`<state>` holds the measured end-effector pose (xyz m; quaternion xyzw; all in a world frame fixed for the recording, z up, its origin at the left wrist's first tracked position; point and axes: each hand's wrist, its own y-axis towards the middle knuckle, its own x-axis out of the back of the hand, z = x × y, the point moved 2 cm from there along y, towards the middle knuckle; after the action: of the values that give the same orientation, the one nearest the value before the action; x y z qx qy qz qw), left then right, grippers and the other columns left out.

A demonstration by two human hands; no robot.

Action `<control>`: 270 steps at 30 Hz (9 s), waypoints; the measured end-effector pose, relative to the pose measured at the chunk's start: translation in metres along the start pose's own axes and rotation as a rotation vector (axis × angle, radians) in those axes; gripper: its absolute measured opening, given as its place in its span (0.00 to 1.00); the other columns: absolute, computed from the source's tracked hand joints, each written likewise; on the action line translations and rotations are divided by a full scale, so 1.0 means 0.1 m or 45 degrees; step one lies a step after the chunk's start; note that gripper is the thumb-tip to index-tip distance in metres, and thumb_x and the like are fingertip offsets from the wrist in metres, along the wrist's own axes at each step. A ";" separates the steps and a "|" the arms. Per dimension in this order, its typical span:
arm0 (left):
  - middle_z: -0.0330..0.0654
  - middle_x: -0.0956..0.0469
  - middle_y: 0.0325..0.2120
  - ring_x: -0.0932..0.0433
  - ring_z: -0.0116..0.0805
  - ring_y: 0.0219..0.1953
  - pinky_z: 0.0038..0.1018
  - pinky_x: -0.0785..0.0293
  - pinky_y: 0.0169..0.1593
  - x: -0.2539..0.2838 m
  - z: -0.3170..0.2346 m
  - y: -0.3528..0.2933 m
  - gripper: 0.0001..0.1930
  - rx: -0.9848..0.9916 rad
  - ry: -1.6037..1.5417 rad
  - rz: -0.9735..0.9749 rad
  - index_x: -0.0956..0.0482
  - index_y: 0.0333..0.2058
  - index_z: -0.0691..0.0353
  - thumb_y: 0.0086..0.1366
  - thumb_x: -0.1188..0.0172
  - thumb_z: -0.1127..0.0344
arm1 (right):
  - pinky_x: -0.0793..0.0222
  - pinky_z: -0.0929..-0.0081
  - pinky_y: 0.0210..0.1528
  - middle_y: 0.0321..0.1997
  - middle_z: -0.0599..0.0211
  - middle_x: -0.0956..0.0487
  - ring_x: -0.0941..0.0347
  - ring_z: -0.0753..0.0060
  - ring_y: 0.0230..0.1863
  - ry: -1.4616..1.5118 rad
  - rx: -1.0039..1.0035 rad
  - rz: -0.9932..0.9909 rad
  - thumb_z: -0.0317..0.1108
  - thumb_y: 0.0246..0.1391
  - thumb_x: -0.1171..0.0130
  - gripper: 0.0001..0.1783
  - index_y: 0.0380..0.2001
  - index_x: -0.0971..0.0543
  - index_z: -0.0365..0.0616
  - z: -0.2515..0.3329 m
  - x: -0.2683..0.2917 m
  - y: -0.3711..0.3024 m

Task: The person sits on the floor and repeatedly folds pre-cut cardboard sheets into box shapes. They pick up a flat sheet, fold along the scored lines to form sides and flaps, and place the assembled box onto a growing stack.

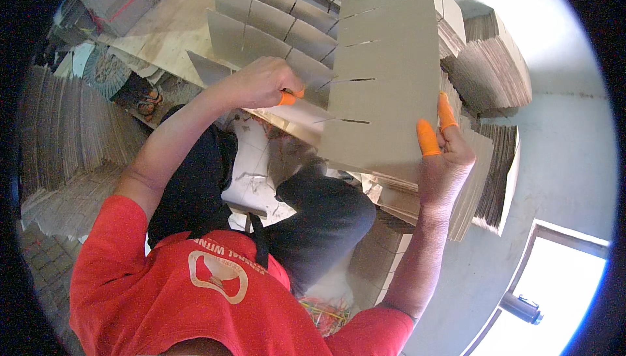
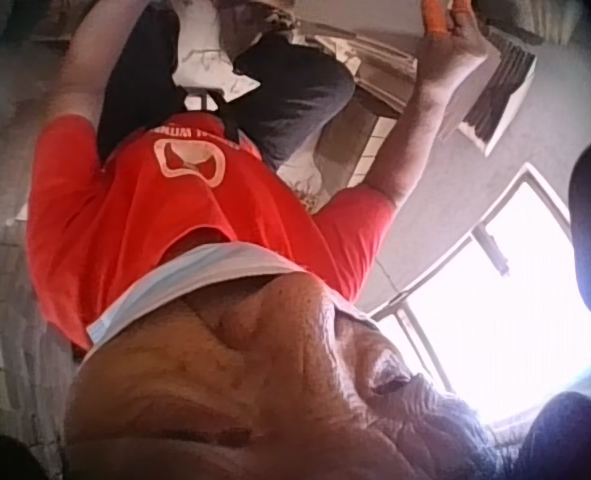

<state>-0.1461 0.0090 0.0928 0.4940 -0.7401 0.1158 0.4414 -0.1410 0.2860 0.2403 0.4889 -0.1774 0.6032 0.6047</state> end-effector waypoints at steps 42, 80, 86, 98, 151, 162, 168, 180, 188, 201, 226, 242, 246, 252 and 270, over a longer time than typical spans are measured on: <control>0.52 0.22 0.25 0.21 0.53 0.33 0.45 0.26 0.36 0.53 0.87 1.04 0.07 0.257 0.390 -0.329 0.22 0.25 0.66 0.53 0.34 0.69 | 0.35 0.74 0.57 0.59 0.57 0.31 0.33 0.74 0.56 -0.026 0.031 0.700 0.18 0.48 0.37 0.40 0.66 0.38 0.37 -0.13 -0.55 0.17; 0.56 0.27 0.18 0.24 0.57 0.24 0.46 0.31 0.27 -0.03 0.33 0.47 0.05 -0.043 0.269 -0.234 0.29 0.16 0.65 0.43 0.41 0.77 | 0.22 0.67 0.34 0.44 0.51 0.19 0.19 0.58 0.33 -0.012 0.219 0.681 0.21 0.55 0.42 0.25 0.57 0.29 0.38 -0.27 -0.88 -0.37; 0.54 0.24 0.22 0.22 0.55 0.30 0.46 0.29 0.32 0.16 0.51 0.58 0.07 -0.076 0.198 -0.493 0.28 0.19 0.67 0.47 0.37 0.74 | 0.26 0.64 0.37 0.39 0.50 0.21 0.21 0.52 0.34 0.071 0.297 0.552 0.20 0.53 0.44 0.19 0.50 0.26 0.37 -0.20 -0.84 -0.54; 0.51 0.24 0.25 0.21 0.52 0.35 0.42 0.27 0.35 0.37 0.68 0.80 0.09 0.153 0.376 -0.004 0.27 0.21 0.68 0.49 0.34 0.72 | 0.28 0.66 0.29 0.26 0.51 0.22 0.22 0.52 0.26 0.108 0.174 0.560 0.19 0.52 0.43 0.20 0.50 0.27 0.36 -0.25 -0.88 -0.58; 0.48 0.22 0.33 0.23 0.49 0.38 0.39 0.27 0.40 0.41 0.26 -0.47 0.11 0.254 0.228 -0.320 0.19 0.39 0.62 0.57 0.36 0.69 | 0.29 0.49 0.45 0.43 0.43 0.21 0.23 0.43 0.44 -0.817 -0.413 0.059 0.39 0.53 0.35 0.21 0.44 0.28 0.39 -1.84 -0.50 -0.03; 0.45 0.19 0.36 0.23 0.45 0.40 0.37 0.25 0.43 0.42 0.29 -0.60 0.16 0.194 0.261 -0.550 0.19 0.41 0.62 0.54 0.32 0.64 | 0.19 0.67 0.42 0.50 0.44 0.22 0.20 0.62 0.44 -0.317 -0.664 -0.746 0.27 0.59 0.42 0.12 0.44 0.28 0.34 -1.50 0.04 -0.02; 0.43 0.18 0.34 0.24 0.44 0.41 0.38 0.27 0.46 0.34 0.36 -0.66 0.19 0.157 0.363 -0.487 0.18 0.42 0.59 0.51 0.30 0.60 | 0.18 0.84 0.38 0.60 0.56 0.25 0.20 0.76 0.38 0.128 0.126 -0.962 0.21 0.59 0.46 0.23 0.58 0.27 0.38 -0.21 0.51 -0.20; 0.46 0.27 0.22 0.24 0.49 0.35 0.41 0.29 0.39 0.18 0.41 -0.59 0.04 0.015 0.234 -0.577 0.23 0.23 0.59 0.52 0.37 0.69 | 0.23 0.85 0.22 0.42 0.62 0.16 0.21 0.84 0.27 -0.076 0.559 -0.251 0.28 0.57 0.38 0.25 0.58 0.27 0.37 0.39 -0.31 -0.12; 0.47 0.24 0.21 0.23 0.51 0.32 0.41 0.29 0.56 0.18 0.40 -0.66 0.03 0.059 0.236 -0.521 0.23 0.28 0.61 0.54 0.37 0.72 | 0.24 0.84 0.24 0.39 0.63 0.16 0.22 0.84 0.28 -0.042 0.422 -0.239 0.25 0.56 0.38 0.25 0.59 0.26 0.38 0.58 -0.29 -0.11; 0.48 0.27 0.24 0.24 0.52 0.33 0.43 0.30 0.37 0.30 0.44 -0.54 0.05 0.212 0.197 -0.321 0.23 0.26 0.65 0.53 0.36 0.70 | 0.25 0.81 0.32 0.39 0.62 0.16 0.24 0.84 0.32 -0.087 0.340 -0.129 0.26 0.56 0.38 0.27 0.60 0.27 0.36 0.56 -0.51 -0.14; 0.49 0.26 0.23 0.24 0.53 0.32 0.43 0.31 0.34 0.26 0.42 -0.46 0.04 0.162 0.107 -0.362 0.23 0.24 0.63 0.52 0.37 0.70 | 0.25 0.76 0.24 0.31 0.63 0.17 0.22 0.75 0.22 0.220 0.027 0.576 0.21 0.55 0.42 0.34 0.66 0.37 0.41 0.54 -1.05 -0.06; 0.48 0.25 0.25 0.23 0.51 0.33 0.43 0.30 0.35 0.24 0.48 -0.38 0.04 0.199 0.126 -0.324 0.21 0.26 0.62 0.52 0.35 0.71 | 0.36 0.87 0.14 0.42 0.64 0.20 0.31 0.89 0.19 0.315 0.041 0.604 0.13 0.56 0.49 0.40 0.70 0.42 0.49 0.74 -1.06 0.17; 0.48 0.25 0.24 0.23 0.51 0.33 0.44 0.30 0.34 0.24 0.49 -0.38 0.04 0.147 0.138 -0.325 0.21 0.26 0.61 0.51 0.35 0.71 | 0.37 0.89 0.14 0.42 0.67 0.20 0.32 0.89 0.18 0.763 -0.281 0.643 0.15 0.58 0.51 0.38 0.70 0.42 0.50 0.55 -1.20 0.05; 0.48 0.25 0.24 0.23 0.52 0.33 0.44 0.30 0.34 0.28 0.34 -0.50 0.04 0.083 0.098 -0.306 0.22 0.25 0.62 0.52 0.37 0.69 | 0.35 0.88 0.15 0.44 0.65 0.21 0.32 0.86 0.18 0.620 0.023 0.590 0.15 0.57 0.49 0.37 0.69 0.41 0.47 0.66 -1.00 -0.01; 0.48 0.22 0.25 0.21 0.50 0.35 0.42 0.26 0.37 0.44 0.23 -0.41 0.06 0.141 0.221 -0.390 0.18 0.30 0.59 0.55 0.35 0.64 | 0.28 0.75 0.30 0.30 0.55 0.18 0.23 0.74 0.28 0.078 0.271 0.483 0.25 0.43 0.28 0.39 0.60 0.32 0.31 0.71 -1.02 0.32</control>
<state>-0.1302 -0.0528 0.1024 0.6125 -0.6078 0.1302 0.4883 -0.1649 0.1652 0.2032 0.4894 -0.1829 0.7361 0.4305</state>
